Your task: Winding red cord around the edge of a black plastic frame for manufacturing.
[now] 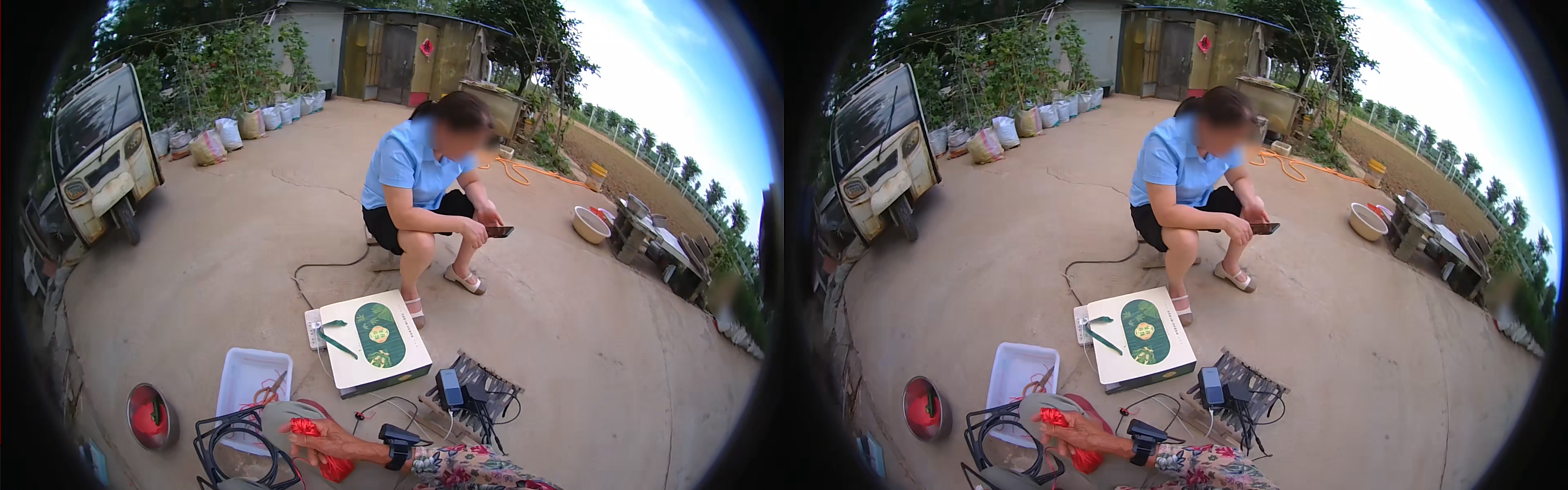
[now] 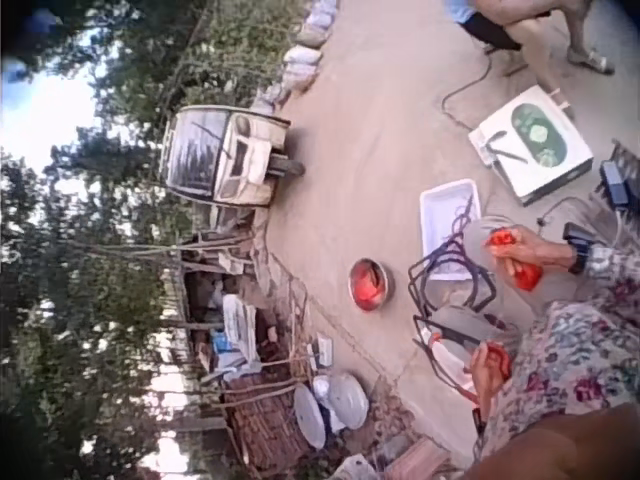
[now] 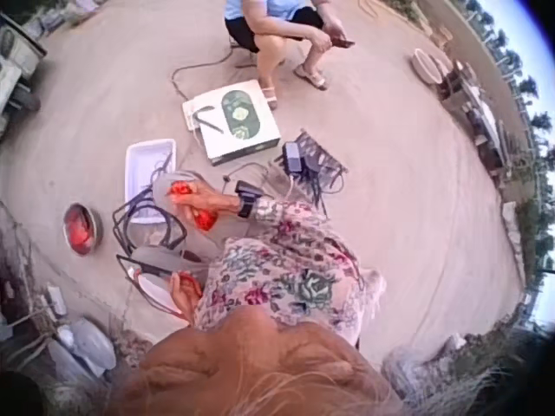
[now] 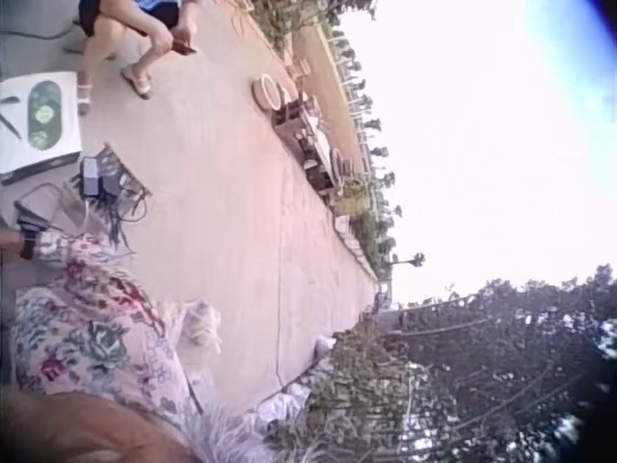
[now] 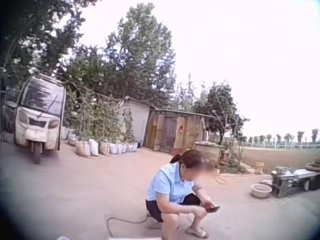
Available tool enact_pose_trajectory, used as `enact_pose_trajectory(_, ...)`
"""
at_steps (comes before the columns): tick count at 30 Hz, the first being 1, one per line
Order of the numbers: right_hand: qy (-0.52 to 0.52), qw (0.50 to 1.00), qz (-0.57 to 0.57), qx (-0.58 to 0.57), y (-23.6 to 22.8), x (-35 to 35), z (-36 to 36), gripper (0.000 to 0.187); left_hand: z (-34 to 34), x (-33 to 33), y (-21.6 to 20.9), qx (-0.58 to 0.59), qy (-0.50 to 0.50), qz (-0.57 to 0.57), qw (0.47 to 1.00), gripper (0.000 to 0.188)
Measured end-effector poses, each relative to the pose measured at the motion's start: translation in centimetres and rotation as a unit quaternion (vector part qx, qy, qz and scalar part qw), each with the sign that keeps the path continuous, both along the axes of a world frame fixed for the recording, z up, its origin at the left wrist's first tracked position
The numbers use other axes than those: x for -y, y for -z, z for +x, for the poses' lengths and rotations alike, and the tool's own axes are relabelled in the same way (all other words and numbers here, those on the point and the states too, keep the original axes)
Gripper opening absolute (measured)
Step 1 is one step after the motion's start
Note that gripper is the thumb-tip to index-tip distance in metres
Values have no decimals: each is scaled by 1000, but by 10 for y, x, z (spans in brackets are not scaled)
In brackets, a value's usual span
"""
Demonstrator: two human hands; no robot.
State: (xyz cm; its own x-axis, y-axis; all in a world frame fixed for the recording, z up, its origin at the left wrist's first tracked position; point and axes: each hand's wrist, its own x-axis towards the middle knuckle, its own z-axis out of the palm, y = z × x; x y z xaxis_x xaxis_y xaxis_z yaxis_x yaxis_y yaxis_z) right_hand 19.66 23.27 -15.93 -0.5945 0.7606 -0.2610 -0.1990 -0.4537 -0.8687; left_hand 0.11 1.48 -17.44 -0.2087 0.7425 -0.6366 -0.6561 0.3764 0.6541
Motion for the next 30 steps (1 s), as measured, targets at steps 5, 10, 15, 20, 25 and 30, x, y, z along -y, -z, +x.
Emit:
enact_pose_trajectory(5,107,992,30,62,39,17,-8,30,-43,-10,13,40,-69,-22,997,25)
enact_pose_trajectory(10,177,973,132,68,33,16,-1,19,-64,-21,24,75,-41,8,996,27)
enact_pose_trajectory(15,144,977,99,120,13,18,16,23,-63,-36,24,92,-30,-45,994,28)
enact_pose_trajectory(20,208,964,145,79,20,23,31,17,-50,-46,27,78,-8,-52,996,28)
enact_pose_trajectory(25,184,982,41,0,19,21,44,19,-52,-57,24,77,-10,-59,995,25)
enact_pose_trajectory(30,16,996,82,-40,7,22,17,38,-20,-63,-28,146,72,26,986,22)
